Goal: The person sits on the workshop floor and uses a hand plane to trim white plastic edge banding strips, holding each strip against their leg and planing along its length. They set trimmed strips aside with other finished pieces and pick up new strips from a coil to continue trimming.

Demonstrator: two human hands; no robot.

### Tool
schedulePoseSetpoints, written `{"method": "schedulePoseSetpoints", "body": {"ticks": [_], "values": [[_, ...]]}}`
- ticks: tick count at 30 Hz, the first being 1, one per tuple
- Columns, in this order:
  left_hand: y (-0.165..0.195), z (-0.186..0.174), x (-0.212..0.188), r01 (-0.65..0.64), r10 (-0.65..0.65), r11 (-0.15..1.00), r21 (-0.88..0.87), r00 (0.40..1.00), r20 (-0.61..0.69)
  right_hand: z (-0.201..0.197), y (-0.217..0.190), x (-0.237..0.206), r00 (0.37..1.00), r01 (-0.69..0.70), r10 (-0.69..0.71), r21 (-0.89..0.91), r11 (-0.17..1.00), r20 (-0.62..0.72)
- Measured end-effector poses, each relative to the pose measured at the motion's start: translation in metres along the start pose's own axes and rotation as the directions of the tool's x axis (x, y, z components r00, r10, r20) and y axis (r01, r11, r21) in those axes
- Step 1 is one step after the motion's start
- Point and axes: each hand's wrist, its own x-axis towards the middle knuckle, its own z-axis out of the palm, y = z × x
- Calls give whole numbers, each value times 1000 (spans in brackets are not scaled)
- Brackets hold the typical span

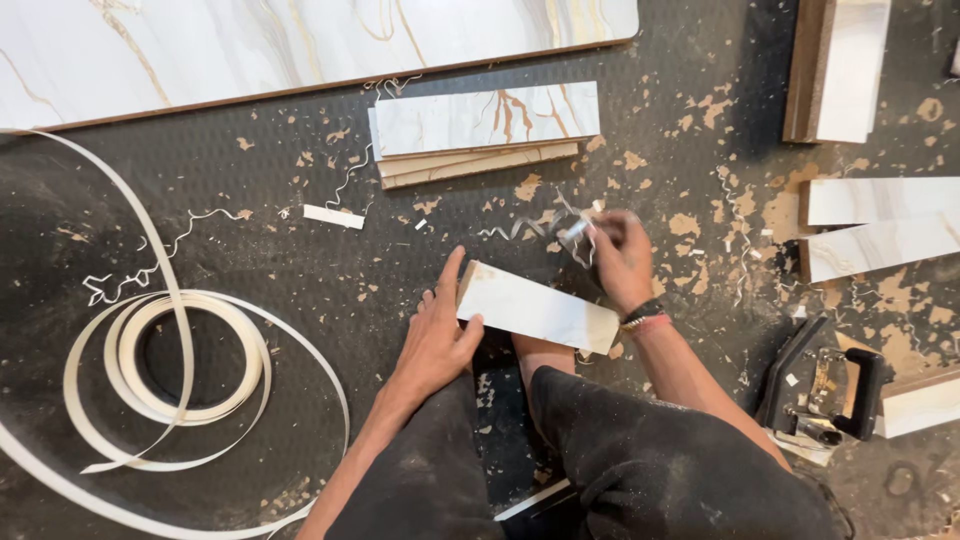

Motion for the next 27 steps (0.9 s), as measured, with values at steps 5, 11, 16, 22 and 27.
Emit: {"method": "schedulePoseSetpoints", "body": {"ticks": [5, 11, 16, 22, 27], "values": [[-16, 5, -1, -38, 24, 980, -197, 997, -72, -49, 31, -22, 979, 147, -195, -475, 867, -52], [-44, 20, 2, 8, -61, 939, -343, 987, -145, -51, 6, -83, 874, 445, -215, -538, 716, 436], [-67, 35, 8, -14, -71, 874, -486, 985, -156, -49, 16, -105, 880, 403, -149, -543, 737, 451], [-98, 44, 2, -2, -129, 817, -577, 974, -186, -80, 31, -106, 989, 109, -90, -173, 979, 114], [-111, 51, -15, 35, -113, 898, -438, 982, -153, -133, -9, -49, 943, -71, 35, -97, 993, -331]]}}
